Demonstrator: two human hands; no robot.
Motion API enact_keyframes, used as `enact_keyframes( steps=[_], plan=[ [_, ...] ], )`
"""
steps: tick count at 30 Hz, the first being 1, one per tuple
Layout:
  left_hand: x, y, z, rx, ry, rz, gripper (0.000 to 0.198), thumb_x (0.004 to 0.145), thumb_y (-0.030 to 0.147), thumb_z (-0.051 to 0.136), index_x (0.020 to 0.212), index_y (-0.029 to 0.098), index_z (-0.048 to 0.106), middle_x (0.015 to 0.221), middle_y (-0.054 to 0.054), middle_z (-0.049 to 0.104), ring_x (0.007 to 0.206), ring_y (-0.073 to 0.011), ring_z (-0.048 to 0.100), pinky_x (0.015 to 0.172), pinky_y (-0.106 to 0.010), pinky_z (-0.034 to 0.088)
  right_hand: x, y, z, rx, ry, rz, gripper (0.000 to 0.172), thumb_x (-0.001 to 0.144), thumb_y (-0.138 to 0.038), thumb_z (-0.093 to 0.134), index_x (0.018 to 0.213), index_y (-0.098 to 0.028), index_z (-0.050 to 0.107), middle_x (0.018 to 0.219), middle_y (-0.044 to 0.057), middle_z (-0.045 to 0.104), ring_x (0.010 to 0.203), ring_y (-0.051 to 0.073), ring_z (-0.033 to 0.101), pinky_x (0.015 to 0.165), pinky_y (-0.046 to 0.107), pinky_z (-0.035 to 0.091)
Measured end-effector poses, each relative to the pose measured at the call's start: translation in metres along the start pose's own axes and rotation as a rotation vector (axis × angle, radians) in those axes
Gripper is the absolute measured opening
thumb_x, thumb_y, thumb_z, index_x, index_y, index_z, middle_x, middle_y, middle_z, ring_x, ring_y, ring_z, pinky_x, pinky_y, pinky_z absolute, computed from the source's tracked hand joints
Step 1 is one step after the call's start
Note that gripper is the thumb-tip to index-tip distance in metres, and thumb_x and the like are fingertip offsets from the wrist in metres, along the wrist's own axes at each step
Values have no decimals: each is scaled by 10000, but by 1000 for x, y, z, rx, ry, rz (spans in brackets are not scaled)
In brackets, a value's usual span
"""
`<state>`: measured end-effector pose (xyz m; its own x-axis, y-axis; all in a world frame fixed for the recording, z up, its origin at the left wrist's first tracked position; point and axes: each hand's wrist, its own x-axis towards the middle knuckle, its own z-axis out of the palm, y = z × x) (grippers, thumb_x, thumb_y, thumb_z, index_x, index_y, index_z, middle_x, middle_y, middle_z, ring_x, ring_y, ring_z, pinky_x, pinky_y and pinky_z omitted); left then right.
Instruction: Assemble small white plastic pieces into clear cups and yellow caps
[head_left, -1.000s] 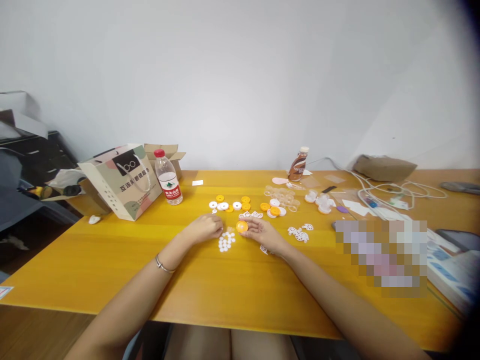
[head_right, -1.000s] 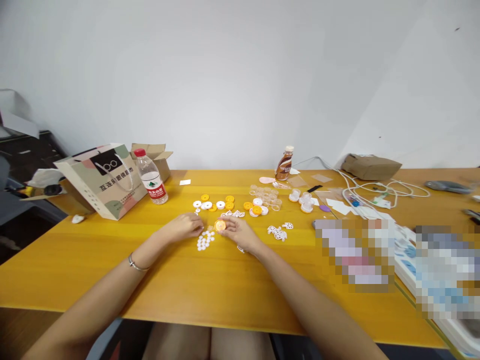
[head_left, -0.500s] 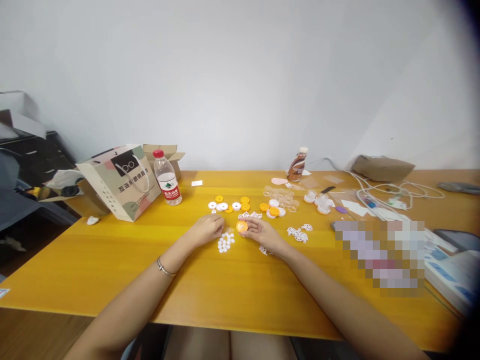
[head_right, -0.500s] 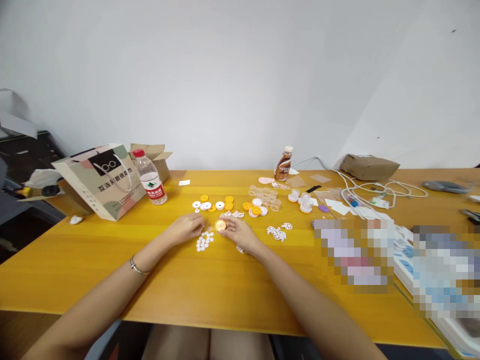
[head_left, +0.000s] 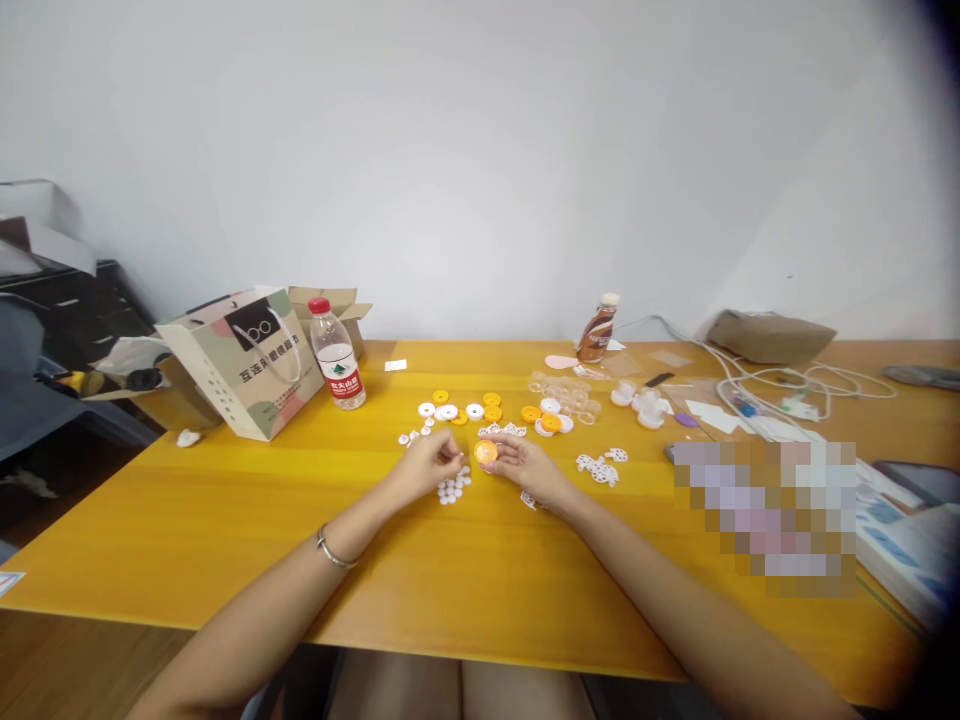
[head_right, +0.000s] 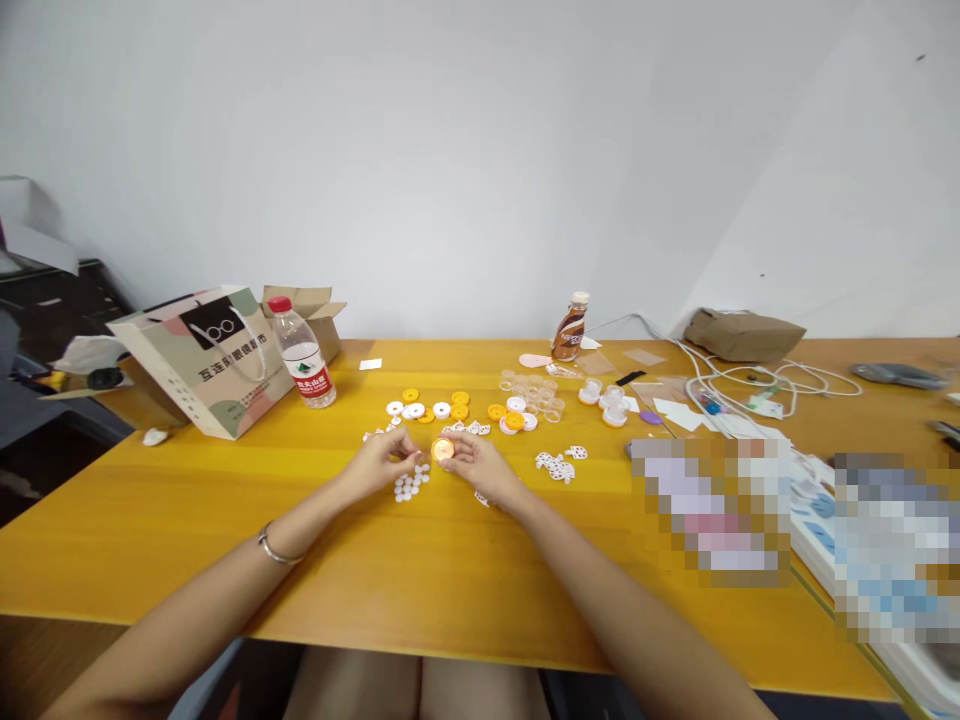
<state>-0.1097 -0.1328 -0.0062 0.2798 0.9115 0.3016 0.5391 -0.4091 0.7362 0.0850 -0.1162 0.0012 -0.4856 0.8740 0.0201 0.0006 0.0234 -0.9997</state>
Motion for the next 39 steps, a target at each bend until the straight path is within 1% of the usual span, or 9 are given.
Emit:
enact_keyframes(
  steps=[3, 6, 9, 12, 16, 19, 25, 31, 39],
  plan=[
    [0, -1, 5, -114, -16, -12, 124, 734, 257, 549, 725, 142, 503, 695, -24, 624, 619, -115, 594, 571, -213, 468, 1, 1, 0, -3, 4, 2, 437, 608, -265, 677, 1018, -178, 554, 847, 32, 624, 793, 135, 588, 852, 347, 418],
    [0, 3, 5, -127, 50, 55, 173, 728, 255, 575, 857, 142, 550, 758, -36, 634, 685, -120, 603, 656, -237, 486, 2, 3, 0, 12, 6, -7, 432, 602, -256, 679, 1008, -175, 556, 856, 34, 626, 795, 136, 589, 845, 339, 421],
    [-1, 11, 3, -32, 118, 135, 224, 745, 260, 569, 947, 166, 582, 797, -35, 640, 726, -123, 598, 708, -245, 476, 4, 5, -1, 57, 53, -48, 428, 602, -256, 677, 1004, -180, 550, 859, 35, 626, 795, 140, 590, 832, 336, 429],
    [-2, 18, 2, 89, 135, 214, 170, 776, 294, 542, 865, 170, 617, 776, -34, 633, 701, -122, 580, 680, -236, 458, 5, 6, 1, 86, 83, -71, 420, 614, -263, 671, 1008, -190, 546, 848, 33, 630, 805, 149, 594, 830, 342, 430],
    [-3, 18, 5, 275, 108, 341, 196, 819, 316, 488, 866, 167, 607, 778, -49, 616, 713, -132, 555, 679, -252, 423, 3, 7, 6, 107, 9, -95, 398, 642, -280, 657, 1017, -199, 550, 861, 36, 635, 825, 156, 599, 848, 352, 428],
    [-2, 14, 8, 401, 133, 395, 222, 826, 343, 476, 856, 164, 604, 775, -60, 608, 729, -146, 548, 682, -268, 399, 1, 6, 8, 117, -34, -107, 394, 658, -290, 649, 1030, -210, 548, 895, 38, 634, 855, 161, 596, 866, 356, 424],
    [-2, 11, 10, 480, 207, 439, 242, 827, 368, 469, 840, 164, 598, 718, -44, 596, 687, -140, 536, 645, -257, 368, 0, 4, 8, 132, -87, -91, 404, 676, -292, 642, 1059, -213, 539, 900, 37, 638, 870, 157, 593, 894, 356, 403],
    [-6, 15, 10, 618, 205, 447, 260, 861, 347, 411, 807, 168, 591, 714, -45, 593, 683, -147, 528, 649, -277, 340, 0, 4, 9, 184, -62, -61, 401, 662, -323, 657, 1031, -207, 551, 869, 34, 645, 836, 155, 603, 877, 355, 414],
    [-5, 16, 11, 531, 181, 405, 283, 841, 390, 434, 763, 169, 593, 684, -44, 581, 670, -147, 514, 641, -273, 349, -1, 4, 9, 139, -32, -58, 392, 652, -315, 665, 1013, -205, 559, 805, 24, 641, 789, 152, 607, 846, 357, 429]
  ],
)
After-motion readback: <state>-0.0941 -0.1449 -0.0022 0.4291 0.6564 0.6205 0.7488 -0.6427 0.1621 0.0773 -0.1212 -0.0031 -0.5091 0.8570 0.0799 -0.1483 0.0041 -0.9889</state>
